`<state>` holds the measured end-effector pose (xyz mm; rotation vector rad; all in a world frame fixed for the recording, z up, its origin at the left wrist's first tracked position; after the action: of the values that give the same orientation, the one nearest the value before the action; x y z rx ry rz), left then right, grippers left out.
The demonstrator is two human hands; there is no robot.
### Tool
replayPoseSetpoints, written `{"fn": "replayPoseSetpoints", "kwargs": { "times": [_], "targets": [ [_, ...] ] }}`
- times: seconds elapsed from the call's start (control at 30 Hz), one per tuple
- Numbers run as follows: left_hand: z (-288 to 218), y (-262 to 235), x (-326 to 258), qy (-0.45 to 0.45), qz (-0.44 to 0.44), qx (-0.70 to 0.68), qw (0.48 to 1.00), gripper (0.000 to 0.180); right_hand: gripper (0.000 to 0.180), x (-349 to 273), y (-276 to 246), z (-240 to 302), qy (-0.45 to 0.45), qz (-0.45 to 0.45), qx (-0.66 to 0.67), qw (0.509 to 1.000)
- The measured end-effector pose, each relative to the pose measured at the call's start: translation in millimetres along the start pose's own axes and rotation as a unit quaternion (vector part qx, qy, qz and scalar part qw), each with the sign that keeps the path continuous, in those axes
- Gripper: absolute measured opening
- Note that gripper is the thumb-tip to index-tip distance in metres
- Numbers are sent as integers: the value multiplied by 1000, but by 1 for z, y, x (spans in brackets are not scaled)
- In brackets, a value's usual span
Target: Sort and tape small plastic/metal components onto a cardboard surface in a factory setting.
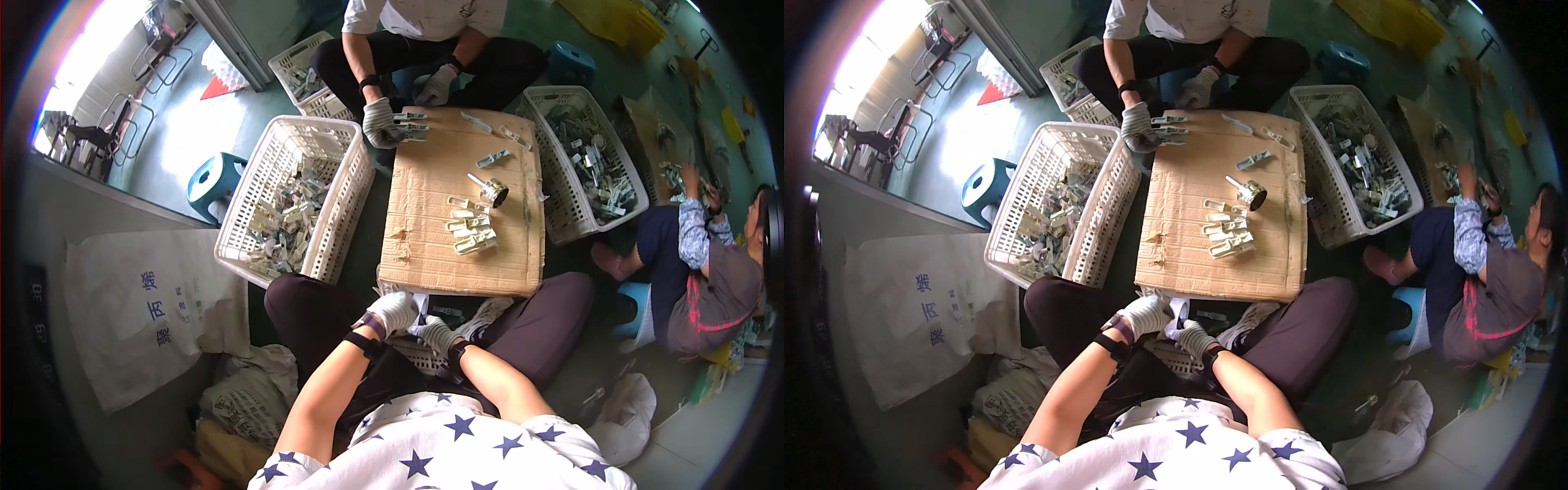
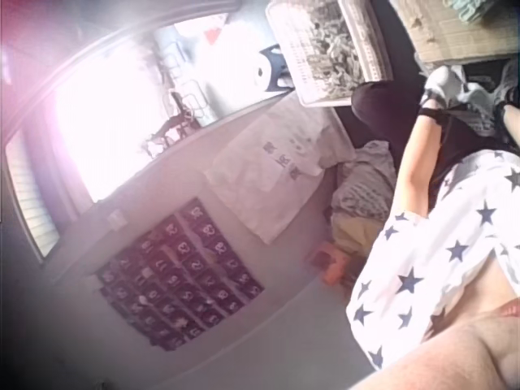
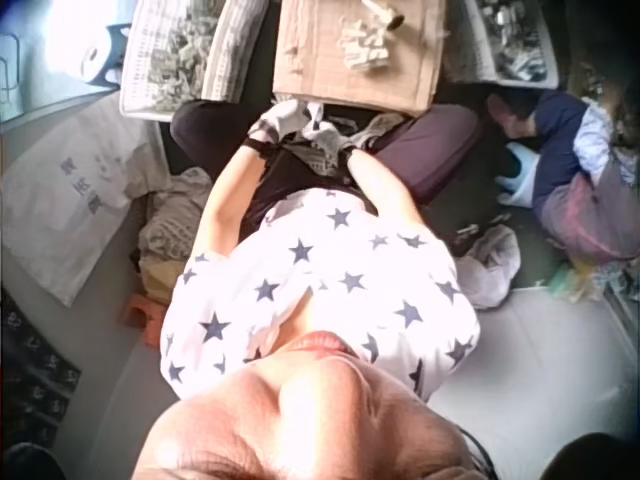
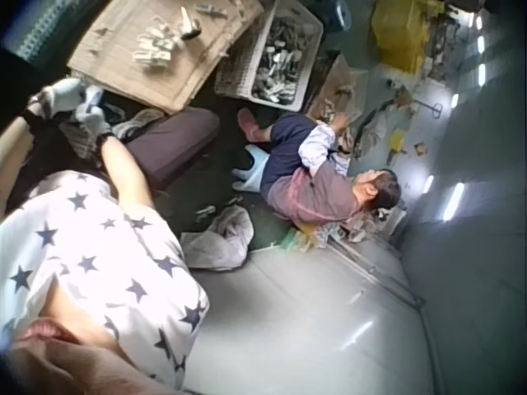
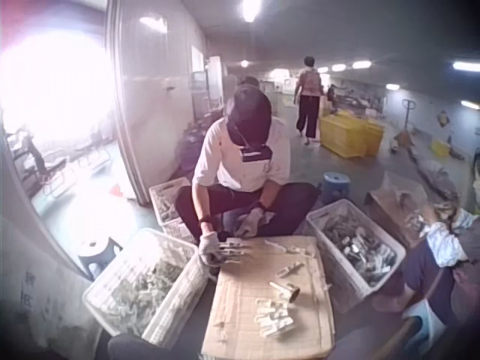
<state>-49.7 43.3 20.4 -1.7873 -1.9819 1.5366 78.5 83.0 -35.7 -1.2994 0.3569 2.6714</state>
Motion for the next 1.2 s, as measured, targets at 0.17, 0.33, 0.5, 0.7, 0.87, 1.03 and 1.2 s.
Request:
{"fn": "replayPoseSetpoints", "kwargs": {
  "times": [0.17,0.33,0.5,0.7,0.87,1.03,1.2],
  "targets": [
    [-92,-92,21,72,-121,-155,978,35,30,-13,-24,3,-32,-56,-6,998],
    [-146,-99,62,141,-185,-7,973,49,30,-21,-22,-15,-114,224,-754,607],
    [-156,-88,82,146,-217,79,962,54,24,-122,-100,70,-189,9,-338,922],
    [-143,-78,108,53,-240,87,965,44,37,-172,-201,137,-132,-104,-83,982],
    [-148,-78,111,71,-257,70,961,27,27,-163,-245,147,-212,-245,-412,852],
    [-148,-71,95,127,-246,104,955,25,30,-145,-255,164,-301,-255,-402,826],
    [-145,-66,85,129,-238,114,956,30,27,-120,-240,166,-150,-233,-558,782]
  ]
}}
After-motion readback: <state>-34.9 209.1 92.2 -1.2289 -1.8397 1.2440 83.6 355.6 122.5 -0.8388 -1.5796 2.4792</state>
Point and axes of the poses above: each hand's wrist, its own x-axis towards the middle knuckle, its own y-axis out of the palm, z = x × y, the point moved 5 cm from there along x, towards the middle knuckle, and after that the axes turned 3 degrees about -x, right-handed, at the moved point
